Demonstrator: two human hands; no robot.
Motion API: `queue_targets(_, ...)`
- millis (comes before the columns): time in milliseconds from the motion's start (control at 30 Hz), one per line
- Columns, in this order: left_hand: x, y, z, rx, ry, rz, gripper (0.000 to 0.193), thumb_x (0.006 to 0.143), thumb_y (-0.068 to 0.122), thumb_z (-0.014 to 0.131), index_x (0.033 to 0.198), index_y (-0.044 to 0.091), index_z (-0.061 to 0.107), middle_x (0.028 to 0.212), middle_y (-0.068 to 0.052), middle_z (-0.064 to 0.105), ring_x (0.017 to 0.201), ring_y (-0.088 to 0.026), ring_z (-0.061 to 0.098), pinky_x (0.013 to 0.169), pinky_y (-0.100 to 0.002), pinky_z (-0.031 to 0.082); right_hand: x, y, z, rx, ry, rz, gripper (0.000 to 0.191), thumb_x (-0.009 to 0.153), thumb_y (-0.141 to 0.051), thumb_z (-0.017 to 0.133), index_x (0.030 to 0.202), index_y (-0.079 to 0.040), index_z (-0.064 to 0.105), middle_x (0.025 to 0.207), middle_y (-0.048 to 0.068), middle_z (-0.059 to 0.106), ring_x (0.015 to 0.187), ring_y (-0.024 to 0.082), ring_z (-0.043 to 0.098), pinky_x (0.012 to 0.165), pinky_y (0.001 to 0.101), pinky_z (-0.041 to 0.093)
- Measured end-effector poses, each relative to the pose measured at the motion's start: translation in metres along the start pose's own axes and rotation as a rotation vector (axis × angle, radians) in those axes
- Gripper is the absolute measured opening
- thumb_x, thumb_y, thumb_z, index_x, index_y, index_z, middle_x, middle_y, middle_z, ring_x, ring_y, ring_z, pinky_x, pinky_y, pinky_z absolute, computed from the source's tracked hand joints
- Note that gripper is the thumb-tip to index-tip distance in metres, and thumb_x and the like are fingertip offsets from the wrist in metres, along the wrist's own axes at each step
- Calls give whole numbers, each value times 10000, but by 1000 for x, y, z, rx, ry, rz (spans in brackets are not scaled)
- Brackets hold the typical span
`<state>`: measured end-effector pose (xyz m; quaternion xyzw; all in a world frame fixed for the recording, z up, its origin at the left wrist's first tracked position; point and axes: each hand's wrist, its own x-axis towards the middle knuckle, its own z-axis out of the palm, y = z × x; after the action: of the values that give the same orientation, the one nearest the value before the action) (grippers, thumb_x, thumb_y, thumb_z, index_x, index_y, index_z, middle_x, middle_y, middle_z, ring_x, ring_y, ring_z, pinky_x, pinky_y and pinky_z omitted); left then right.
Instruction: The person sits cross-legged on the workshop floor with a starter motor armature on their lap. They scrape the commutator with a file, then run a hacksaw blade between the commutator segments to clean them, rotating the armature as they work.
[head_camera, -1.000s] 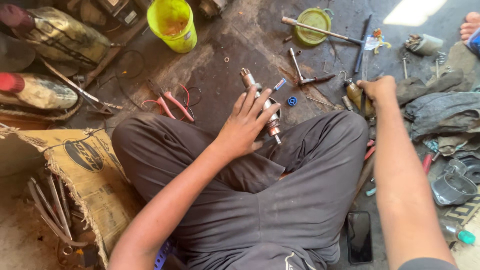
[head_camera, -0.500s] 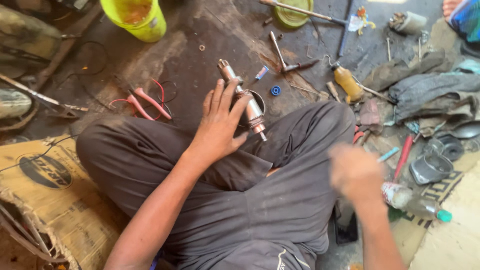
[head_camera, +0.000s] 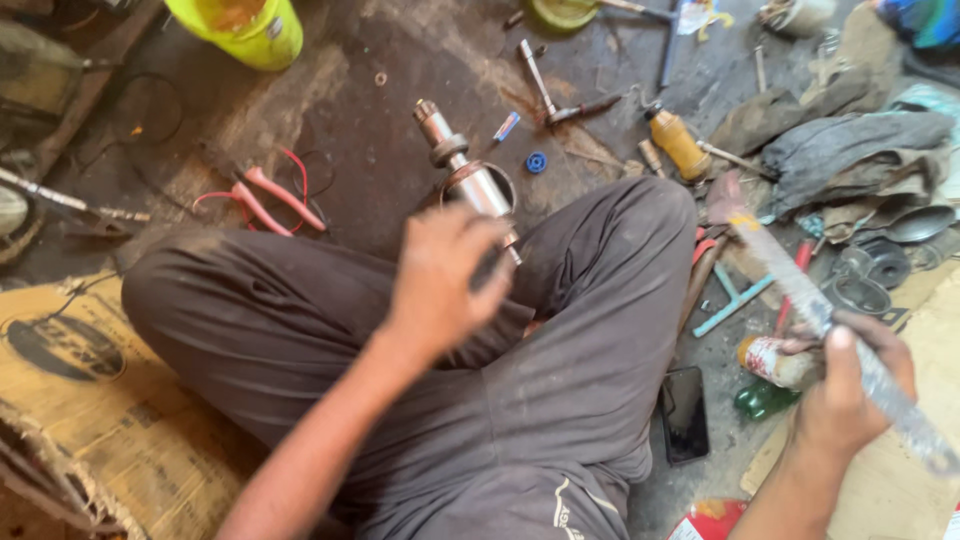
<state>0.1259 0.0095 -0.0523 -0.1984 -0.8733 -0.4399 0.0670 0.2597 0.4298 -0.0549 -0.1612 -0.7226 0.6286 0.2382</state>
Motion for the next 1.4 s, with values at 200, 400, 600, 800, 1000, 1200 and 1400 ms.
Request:
queue_targets(200,-1,50,64,-1207,-130,-477,377,945,230,743,1257,39,650,910,-20,697,734,-58,613,649,-223,506,-57,-34,49,90,-370,-93,217,1027,-25,648,1228,19,582,1135,192,653,969,320,725,934,442,635)
queue_targets(400,-10,16,44,-1445,-129,-504,291,1078,263,608,1058,-13,696,801,-50,693,654,-79,622,585,-232,493,-52,-61,83,-144,-944,45,741,926,-9,610,1547,-9,207,1338,265,626,1108,310,693,917,372,543)
queue_targets(600,-27,27,35,-1106,-199,-360,425,1143,355,486,1051,27,740,857,2,599,795,-57,523,713,-246,432,-42,-62,157,-110,-773,292,602,943,19,573,1523,-11,415,1194,200,693,908,194,696,773,297,578)
queue_targets(800,0,-10,-13,-94,-30,88,279,998,337,660,1141,104,715,1190,-106,682,1141,-303,607,1019,-435,450,-58,-59,210,-358,-656,202,427,977,-26,639,1396,10,564,766,111,718,603,125,652,564,274,541)
queue_targets(1000,37,-68,-21,324,-215,500,1004,462,399,870,1350,46,561,1401,-187,561,1391,-421,415,1161,-504,300,-48,-68,231,-526,-596,153,274,965,-44,638,1204,36,532,778,60,692,544,119,674,489,284,527)
queue_targets(1200,57,-91,20,212,-229,576,658,610,279,889,1151,74,575,1207,-126,609,1334,-382,489,1189,-502,336,-45,-69,256,-793,-660,-335,335,926,-73,726,1244,-16,634,731,132,683,557,270,648,536,379,479)
queue_targets(1400,61,-112,28,148,-166,708,482,634,298,845,1014,124,605,1010,-62,597,1090,-309,577,1073,-458,425,-48,-61,272,-712,-650,-407,235,959,-98,703,1191,-59,694,835,124,646,654,259,626,621,366,492)
